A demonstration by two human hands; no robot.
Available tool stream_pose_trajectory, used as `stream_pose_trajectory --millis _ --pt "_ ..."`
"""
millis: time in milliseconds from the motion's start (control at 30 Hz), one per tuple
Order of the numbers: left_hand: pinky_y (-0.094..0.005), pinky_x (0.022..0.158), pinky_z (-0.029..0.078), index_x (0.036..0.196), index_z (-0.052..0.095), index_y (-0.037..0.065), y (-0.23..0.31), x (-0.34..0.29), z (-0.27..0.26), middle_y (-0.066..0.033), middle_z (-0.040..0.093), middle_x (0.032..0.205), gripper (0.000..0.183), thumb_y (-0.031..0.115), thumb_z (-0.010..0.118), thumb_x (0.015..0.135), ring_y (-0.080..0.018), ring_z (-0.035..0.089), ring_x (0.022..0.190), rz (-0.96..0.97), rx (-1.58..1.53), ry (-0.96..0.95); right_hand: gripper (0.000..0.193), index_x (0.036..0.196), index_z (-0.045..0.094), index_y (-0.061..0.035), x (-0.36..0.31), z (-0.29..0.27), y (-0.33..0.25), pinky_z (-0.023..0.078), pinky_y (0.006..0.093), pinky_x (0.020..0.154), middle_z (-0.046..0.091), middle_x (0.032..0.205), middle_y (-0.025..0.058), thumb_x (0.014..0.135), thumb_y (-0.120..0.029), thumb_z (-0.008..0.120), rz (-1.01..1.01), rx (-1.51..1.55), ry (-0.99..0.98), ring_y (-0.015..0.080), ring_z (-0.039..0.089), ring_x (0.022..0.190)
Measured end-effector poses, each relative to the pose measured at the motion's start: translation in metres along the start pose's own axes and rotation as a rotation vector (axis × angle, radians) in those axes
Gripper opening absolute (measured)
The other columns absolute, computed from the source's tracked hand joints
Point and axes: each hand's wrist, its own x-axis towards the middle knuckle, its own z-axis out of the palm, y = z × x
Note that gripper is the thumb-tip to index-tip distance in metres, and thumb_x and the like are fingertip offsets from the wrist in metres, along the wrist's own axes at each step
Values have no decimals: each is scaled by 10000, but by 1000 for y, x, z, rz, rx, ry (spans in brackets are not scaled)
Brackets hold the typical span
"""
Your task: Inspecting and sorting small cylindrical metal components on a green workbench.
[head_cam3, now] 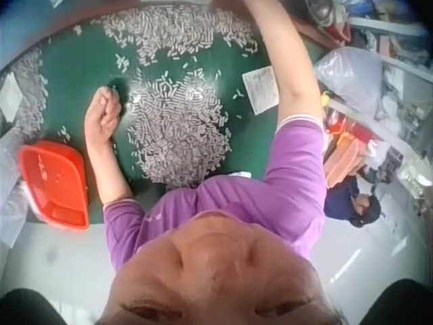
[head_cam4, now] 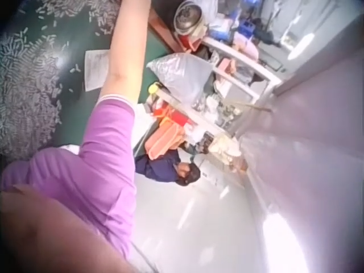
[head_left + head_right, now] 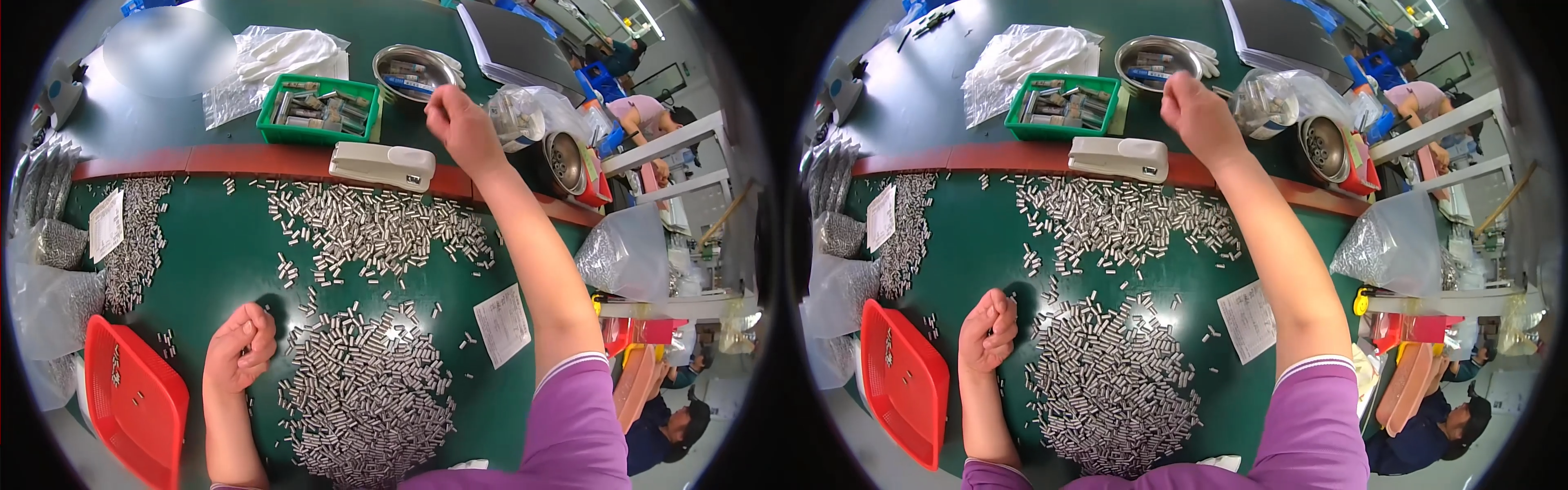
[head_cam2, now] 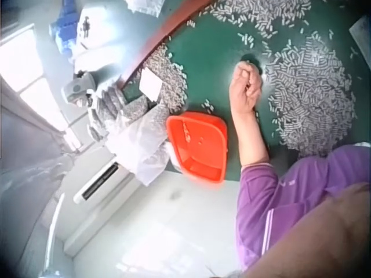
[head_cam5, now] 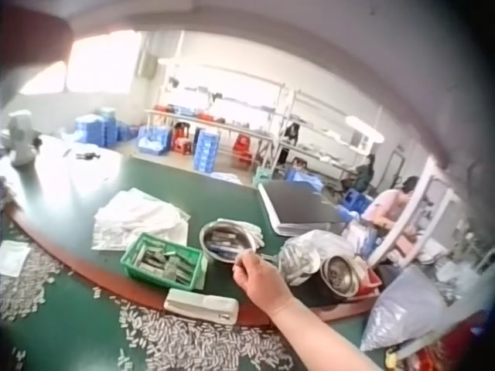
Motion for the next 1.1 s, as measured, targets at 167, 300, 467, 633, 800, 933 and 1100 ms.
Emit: stream_pose_trajectory --millis 167,300,467,633,800,933,1100 --pt "-166 356 196 1022 528 35 -1 6 -1 -50 467 785 106 113 463 990 -39 346 490 -23 -48 -44 151 958 616 -59 9 15 9 528 474 787 612 1008 181 883 -178 560 142 -492 -100 370 631 921" --pt "-162 357 194 1031 525 34 0 3 -4 -53 469 802 103 102 458 993 -38 347 496 -16 -72 -53 163 920 622 -57 -7 4 -6 525 462 786 606 968 171 883 -213 589 141 -478 -144 363 626 905" --pt "-157 363 201 1043 523 41 -1 1 -7 -51 477 820 100 100 459 993 -36 351 508 -9 -63 -48 238 992 661 -104 -54 -37 -24 505 429 789 625 958 153 897 -315 608 112 -299 -194 345 624 905" --pt "-157 363 204 1051 515 43 -1 7 -4 -44 479 828 109 107 443 1001 -32 351 516 -2 -47 -70 329 1100 641 -104 -52 -84 15 508 448 802 649 1065 153 879 -346 617 359 -587 -20 349 630 960" --pt "-157 358 205 1066 507 39 0 7 -6 -38 466 825 127 127 433 1012 -30 347 519 5 -45 -81 243 1029 671 -112 -48 -92 32 509 434 802 657 1065 133 865 -282 612 438 -536 -126 334 629 961" --pt "-162 353 215 1073 496 22 -2 13 -9 -51 448 835 143 118 403 1021 -44 357 525 11 -97 -117 254 1053 674 -128 -77 -112 15 502 414 811 661 1004 137 884 -299 593 353 -494 -56 325 628 965" --pt "-165 351 229 1076 485 6 -2 9 -14 -64 440 843 165 122 378 1031 -56 364 526 11 -156 -108 313 1080 637 -54 -153 -123 -42 439 275 629 571 802 -15 978 -309 484 497 53 237 105 533 718"
